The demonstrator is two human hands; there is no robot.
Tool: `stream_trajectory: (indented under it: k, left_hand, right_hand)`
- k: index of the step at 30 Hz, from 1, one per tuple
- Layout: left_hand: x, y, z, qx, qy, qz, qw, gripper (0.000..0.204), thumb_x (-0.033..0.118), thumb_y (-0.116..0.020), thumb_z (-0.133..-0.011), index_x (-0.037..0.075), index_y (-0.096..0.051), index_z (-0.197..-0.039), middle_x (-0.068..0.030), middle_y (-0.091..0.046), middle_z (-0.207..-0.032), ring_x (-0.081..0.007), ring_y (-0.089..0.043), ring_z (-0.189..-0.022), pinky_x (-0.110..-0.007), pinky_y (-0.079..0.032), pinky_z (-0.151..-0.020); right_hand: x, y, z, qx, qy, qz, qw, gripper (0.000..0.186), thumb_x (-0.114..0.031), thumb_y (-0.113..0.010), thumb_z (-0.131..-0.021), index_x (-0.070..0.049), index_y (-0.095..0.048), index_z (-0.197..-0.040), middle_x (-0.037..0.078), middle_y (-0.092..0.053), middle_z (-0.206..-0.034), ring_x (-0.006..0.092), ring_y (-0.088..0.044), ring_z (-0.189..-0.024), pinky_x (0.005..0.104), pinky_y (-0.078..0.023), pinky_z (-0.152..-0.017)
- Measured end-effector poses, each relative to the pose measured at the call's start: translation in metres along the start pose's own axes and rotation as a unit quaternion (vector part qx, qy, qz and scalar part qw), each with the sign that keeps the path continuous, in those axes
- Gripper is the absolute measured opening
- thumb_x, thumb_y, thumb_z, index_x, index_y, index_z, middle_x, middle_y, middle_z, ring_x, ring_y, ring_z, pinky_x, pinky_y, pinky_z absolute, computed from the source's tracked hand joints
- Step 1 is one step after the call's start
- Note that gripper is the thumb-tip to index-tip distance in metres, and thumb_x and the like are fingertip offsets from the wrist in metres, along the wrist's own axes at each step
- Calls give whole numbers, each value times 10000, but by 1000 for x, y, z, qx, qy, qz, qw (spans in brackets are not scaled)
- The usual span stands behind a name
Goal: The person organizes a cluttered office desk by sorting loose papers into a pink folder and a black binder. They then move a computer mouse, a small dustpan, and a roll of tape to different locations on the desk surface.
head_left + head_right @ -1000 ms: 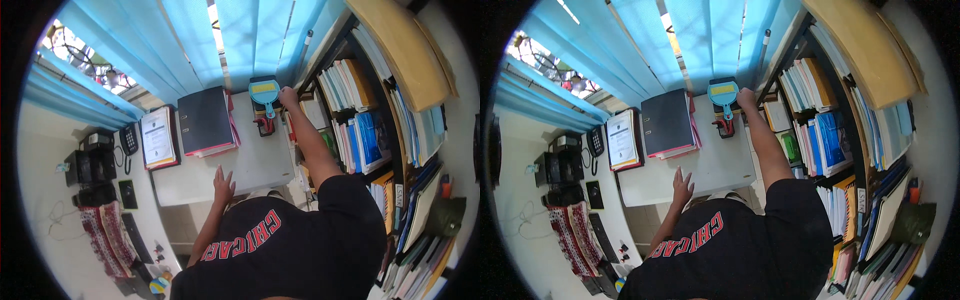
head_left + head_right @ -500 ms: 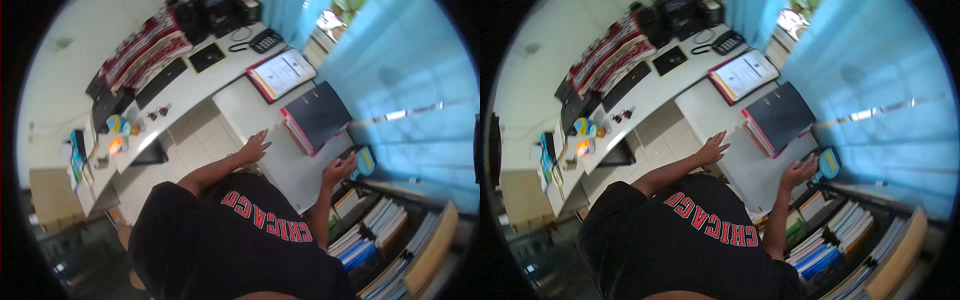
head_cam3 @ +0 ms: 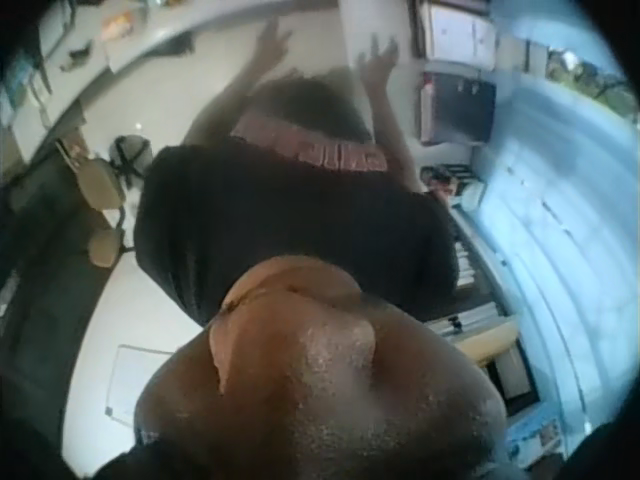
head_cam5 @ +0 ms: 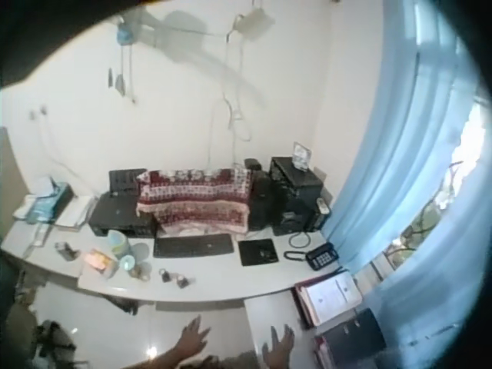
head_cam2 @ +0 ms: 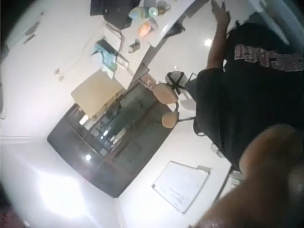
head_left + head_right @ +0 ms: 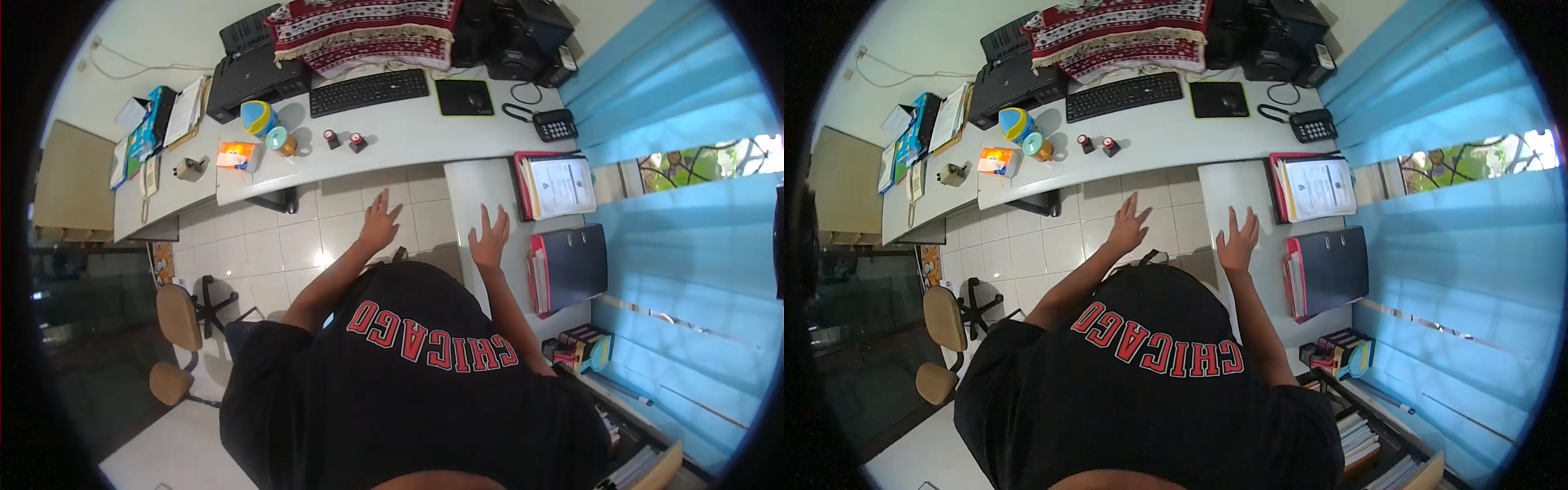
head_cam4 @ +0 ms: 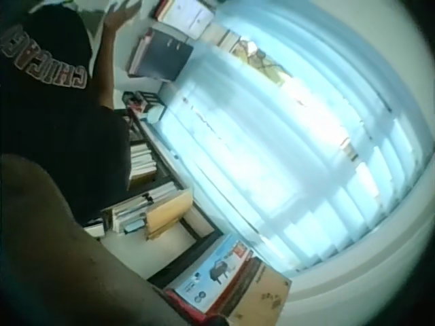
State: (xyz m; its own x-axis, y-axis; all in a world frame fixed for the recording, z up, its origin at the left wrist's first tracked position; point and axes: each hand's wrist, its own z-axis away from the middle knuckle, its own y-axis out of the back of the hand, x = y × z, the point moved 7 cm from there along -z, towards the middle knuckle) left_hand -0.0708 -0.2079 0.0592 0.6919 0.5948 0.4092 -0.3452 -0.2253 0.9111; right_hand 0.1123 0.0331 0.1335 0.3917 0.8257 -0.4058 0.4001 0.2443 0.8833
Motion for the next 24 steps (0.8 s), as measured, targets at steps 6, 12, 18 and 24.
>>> stream_trajectory:
  k: [6, 12, 18, 24]
  left_hand:
    - [-99, 42, 13, 107, 142, -17, 984, 608, 125, -760, -837, 113, -610, -1426, -298, -154, -1678, -505, -321, -1478, -566, -390, -1145]
    - [-153, 92, -27, 163, 190, -60, 966, 578, 82, -748, -818, 77, -628, -1384, -308, -199, -1661, -491, -342, -1470, -566, -414, -1123]
    - [-210, 116, -88, 142, 202, -199, 948, 606, 73, -735, -825, 92, -603, -1416, -265, -207, -1675, -453, -333, -1487, -570, -403, -1109]
    - [-239, 144, -132, 95, 213, -193, 953, 603, 184, -793, -819, 125, -613, -1391, -232, -227, -1685, -431, -289, -1520, -587, -385, -1115]
  right_hand:
    - [-61, -79, -82, -79, 61, -24, 995, 497, -251, -758, -878, -152, -661, -1355, 171, -365, -1575, 465, -287, -1476, 613, -328, -1161]
    - [-136, -148, -171, -194, 154, -40, 968, 475, -198, -775, -852, -208, -692, -1319, 124, -437, -1520, 405, -315, -1472, 582, -359, -1156]
    - [-211, -198, -238, -214, 259, -93, 937, 487, -66, -695, -863, -233, -703, -1321, 135, -464, -1504, 373, -366, -1436, 539, -385, -1134]
    - [-248, -247, -278, -240, 350, -82, 902, 443, -83, -596, -915, -220, -699, -1323, 143, -491, -1474, 353, -425, -1393, 516, -410, -1105]
